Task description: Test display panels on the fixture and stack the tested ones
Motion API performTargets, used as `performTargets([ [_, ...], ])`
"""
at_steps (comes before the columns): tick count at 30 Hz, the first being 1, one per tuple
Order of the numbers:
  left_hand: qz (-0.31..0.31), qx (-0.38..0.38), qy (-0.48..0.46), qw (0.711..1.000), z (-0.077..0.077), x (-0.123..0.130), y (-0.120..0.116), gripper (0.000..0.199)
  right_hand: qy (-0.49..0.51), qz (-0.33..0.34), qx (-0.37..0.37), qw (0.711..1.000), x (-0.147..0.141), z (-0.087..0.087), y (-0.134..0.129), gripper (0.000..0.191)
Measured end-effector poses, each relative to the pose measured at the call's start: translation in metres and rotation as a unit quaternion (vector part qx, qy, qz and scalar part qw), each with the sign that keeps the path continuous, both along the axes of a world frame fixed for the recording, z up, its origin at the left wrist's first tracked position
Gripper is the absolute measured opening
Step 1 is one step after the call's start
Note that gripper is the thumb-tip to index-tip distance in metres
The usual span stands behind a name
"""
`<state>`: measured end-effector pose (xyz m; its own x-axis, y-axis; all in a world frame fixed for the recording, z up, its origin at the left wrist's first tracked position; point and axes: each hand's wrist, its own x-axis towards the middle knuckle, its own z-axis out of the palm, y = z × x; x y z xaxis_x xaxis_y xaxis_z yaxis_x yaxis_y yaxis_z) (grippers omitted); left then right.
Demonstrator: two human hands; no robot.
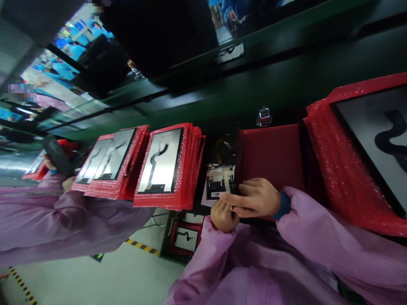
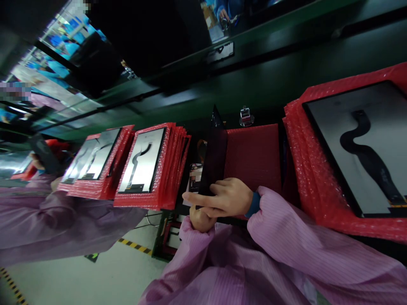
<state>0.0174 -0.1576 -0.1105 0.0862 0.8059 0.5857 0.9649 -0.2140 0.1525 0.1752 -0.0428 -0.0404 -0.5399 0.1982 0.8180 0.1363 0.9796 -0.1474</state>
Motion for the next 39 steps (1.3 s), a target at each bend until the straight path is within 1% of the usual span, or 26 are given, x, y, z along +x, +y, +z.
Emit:
performTargets([
  [4, -0.016, 0.03, 0.025, 0.999, 0.006, 0.001, 0.003, 0.029, -0.007, -0.001, -0.002, 1.0, 0.0, -0.003, 0.0, 0.045],
  [10, -0.018, 0.035, 0.041, 0.998, 0.014, 0.003, 0.006, 0.033, -0.001, 0.002, -0.001, 1.0, 0.001, -0.001, 0.0, 0.044],
  [22, -0.014, 0.035, 0.039, 0.999, 0.013, 0.004, 0.005, 0.032, 0.007, 0.003, -0.005, 1.0, 0.0, 0.001, -0.001, 0.044],
  [30, -0.008, 0.03, 0.041, 0.999, 0.009, 0.003, 0.004, 0.029, 0.001, 0.001, -0.003, 1.0, 0.0, -0.002, 0.0, 0.045],
  [39, -0.007, 0.035, 0.04, 0.999, 0.009, 0.002, 0.004, 0.03, 0.008, 0.001, -0.003, 1.0, 0.0, 0.003, 0.0, 0.045],
])
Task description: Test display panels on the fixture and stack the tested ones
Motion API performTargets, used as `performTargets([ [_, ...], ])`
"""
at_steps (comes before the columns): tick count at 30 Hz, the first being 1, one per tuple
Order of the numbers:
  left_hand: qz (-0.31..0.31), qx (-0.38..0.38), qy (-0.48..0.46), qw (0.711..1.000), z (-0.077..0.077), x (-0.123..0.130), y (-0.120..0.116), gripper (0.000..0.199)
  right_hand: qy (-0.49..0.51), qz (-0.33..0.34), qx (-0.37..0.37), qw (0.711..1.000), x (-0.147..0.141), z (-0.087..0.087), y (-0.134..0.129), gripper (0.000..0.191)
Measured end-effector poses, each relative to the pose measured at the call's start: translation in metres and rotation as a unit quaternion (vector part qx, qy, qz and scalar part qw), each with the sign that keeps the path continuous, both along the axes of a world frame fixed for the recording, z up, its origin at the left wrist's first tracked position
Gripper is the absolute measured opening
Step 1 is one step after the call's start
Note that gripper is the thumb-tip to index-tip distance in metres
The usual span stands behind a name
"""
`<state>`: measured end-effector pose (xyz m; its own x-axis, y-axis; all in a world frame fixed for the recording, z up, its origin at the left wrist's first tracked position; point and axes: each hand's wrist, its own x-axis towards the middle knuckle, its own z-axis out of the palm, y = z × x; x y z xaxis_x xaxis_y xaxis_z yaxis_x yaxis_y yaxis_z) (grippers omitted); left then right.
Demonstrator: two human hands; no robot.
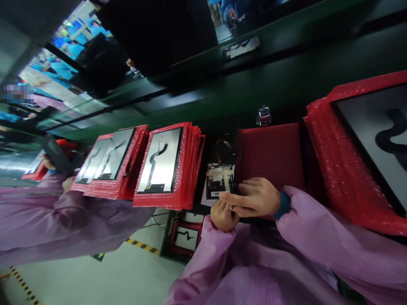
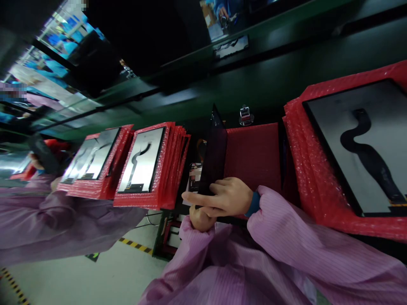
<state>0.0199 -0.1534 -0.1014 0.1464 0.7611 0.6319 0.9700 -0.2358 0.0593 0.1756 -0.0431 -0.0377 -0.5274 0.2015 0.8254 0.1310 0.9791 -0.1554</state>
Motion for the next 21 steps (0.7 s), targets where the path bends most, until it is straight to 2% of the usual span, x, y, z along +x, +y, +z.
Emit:
performTargets([
  [12, 0.005, 0.005, 0.003, 1.0, 0.0026, 0.001, 0.0008, 0.034, -0.01, 0.0, 0.001, 1.0, 0.0004, -0.0056, -0.0003, 0.044],
  [21, -0.004, -0.008, -0.002, 1.0, 0.0, -0.0006, -0.0006, 0.028, -0.007, 0.004, -0.002, 1.0, -0.0005, -0.004, -0.0006, 0.044],
])
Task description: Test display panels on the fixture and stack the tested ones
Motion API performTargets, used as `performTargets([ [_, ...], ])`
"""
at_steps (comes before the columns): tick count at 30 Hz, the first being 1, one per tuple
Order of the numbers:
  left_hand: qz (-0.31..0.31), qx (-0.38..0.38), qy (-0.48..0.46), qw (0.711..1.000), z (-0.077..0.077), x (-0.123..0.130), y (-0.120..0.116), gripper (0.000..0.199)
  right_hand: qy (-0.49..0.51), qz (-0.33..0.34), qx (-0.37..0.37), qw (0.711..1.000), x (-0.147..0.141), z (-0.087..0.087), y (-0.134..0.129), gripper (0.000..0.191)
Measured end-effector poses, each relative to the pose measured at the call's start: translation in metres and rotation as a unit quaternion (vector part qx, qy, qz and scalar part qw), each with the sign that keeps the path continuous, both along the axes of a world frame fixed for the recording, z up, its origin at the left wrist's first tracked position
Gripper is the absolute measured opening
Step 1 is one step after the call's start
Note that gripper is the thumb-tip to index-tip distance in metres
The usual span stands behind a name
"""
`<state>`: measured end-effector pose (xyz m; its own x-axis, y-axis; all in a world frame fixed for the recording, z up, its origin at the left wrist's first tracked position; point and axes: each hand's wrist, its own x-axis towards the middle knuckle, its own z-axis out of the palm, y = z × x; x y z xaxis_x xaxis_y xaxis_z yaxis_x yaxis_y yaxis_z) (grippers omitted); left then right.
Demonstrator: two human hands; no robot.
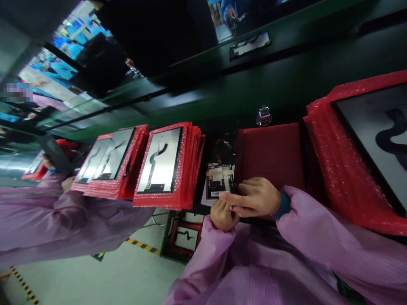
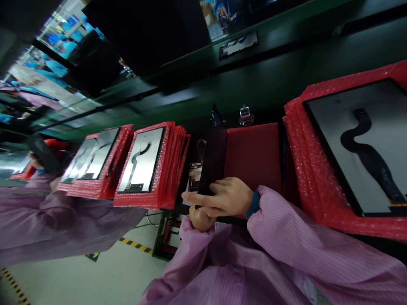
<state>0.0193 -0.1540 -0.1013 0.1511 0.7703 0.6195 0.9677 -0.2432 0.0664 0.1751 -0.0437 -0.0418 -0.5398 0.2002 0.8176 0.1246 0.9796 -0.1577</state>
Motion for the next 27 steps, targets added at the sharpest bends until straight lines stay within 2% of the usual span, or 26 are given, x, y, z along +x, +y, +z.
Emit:
performTargets([
  [12, 0.004, 0.013, 0.001, 1.0, 0.0017, 0.0014, 0.001, 0.029, -0.015, -0.006, 0.007, 1.0, 0.0006, -0.0015, 0.0007, 0.045],
  [27, 0.004, -0.001, -0.01, 1.0, -0.0034, -0.0008, -0.001, 0.027, -0.013, 0.005, 0.0, 1.0, 0.0011, -0.0025, 0.0011, 0.046],
])
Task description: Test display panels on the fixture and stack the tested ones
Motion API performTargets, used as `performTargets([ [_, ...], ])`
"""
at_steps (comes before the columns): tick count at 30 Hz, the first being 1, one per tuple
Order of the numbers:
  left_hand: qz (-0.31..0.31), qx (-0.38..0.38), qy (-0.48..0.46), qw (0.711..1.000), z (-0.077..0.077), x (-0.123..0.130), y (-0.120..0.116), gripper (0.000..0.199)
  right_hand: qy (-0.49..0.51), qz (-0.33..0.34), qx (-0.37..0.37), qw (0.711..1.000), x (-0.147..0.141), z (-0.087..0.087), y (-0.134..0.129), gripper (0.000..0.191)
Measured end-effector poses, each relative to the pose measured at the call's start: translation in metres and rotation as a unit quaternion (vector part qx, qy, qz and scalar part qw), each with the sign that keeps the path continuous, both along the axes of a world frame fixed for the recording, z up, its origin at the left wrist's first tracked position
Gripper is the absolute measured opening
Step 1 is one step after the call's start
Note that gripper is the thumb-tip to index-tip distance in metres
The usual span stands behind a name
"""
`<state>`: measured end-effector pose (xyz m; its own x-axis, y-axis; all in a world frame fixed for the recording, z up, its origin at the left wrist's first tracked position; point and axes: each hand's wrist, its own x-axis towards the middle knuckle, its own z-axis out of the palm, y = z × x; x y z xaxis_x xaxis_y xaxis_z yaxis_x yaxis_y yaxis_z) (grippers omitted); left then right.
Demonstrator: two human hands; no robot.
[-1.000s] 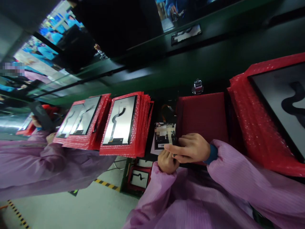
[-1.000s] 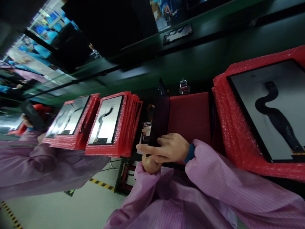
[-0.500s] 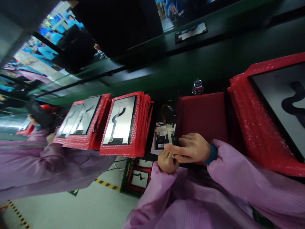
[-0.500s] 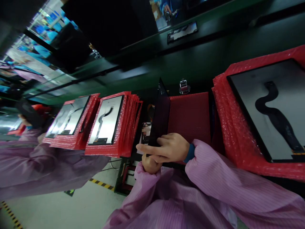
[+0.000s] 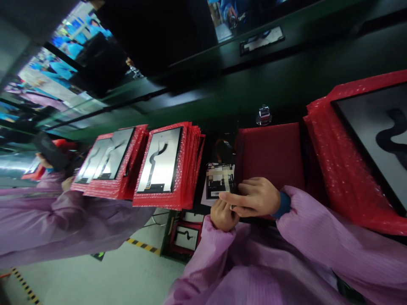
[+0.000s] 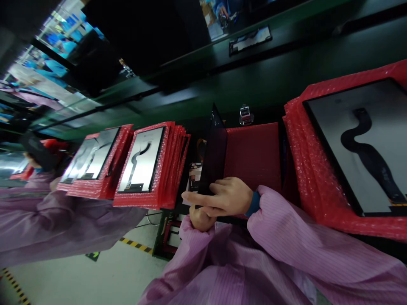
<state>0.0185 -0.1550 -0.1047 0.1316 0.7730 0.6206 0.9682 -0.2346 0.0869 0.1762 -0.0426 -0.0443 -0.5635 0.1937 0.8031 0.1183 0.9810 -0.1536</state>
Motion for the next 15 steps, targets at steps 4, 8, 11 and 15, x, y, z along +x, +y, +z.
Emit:
performTargets([
  [4, -0.004, 0.0, -0.002, 1.0, -0.0016, -0.0005, -0.0002, 0.028, 0.012, -0.007, -0.001, 1.0, -0.0005, 0.0013, -0.0005, 0.045],
  [8, -0.002, -0.004, 0.007, 1.0, -0.0024, -0.0014, -0.0008, 0.029, 0.008, -0.009, -0.002, 1.0, -0.0007, 0.0028, -0.0009, 0.046],
  [11, 0.006, -0.004, 0.011, 1.0, -0.0016, -0.0013, -0.0008, 0.031, -0.001, -0.007, 0.001, 1.0, -0.0002, 0.0026, -0.0008, 0.046],
  [15, 0.009, 0.001, 0.013, 1.0, 0.0002, -0.0004, -0.0003, 0.033, 0.0, -0.001, 0.0, 1.0, 0.0003, 0.0015, -0.0007, 0.045],
])
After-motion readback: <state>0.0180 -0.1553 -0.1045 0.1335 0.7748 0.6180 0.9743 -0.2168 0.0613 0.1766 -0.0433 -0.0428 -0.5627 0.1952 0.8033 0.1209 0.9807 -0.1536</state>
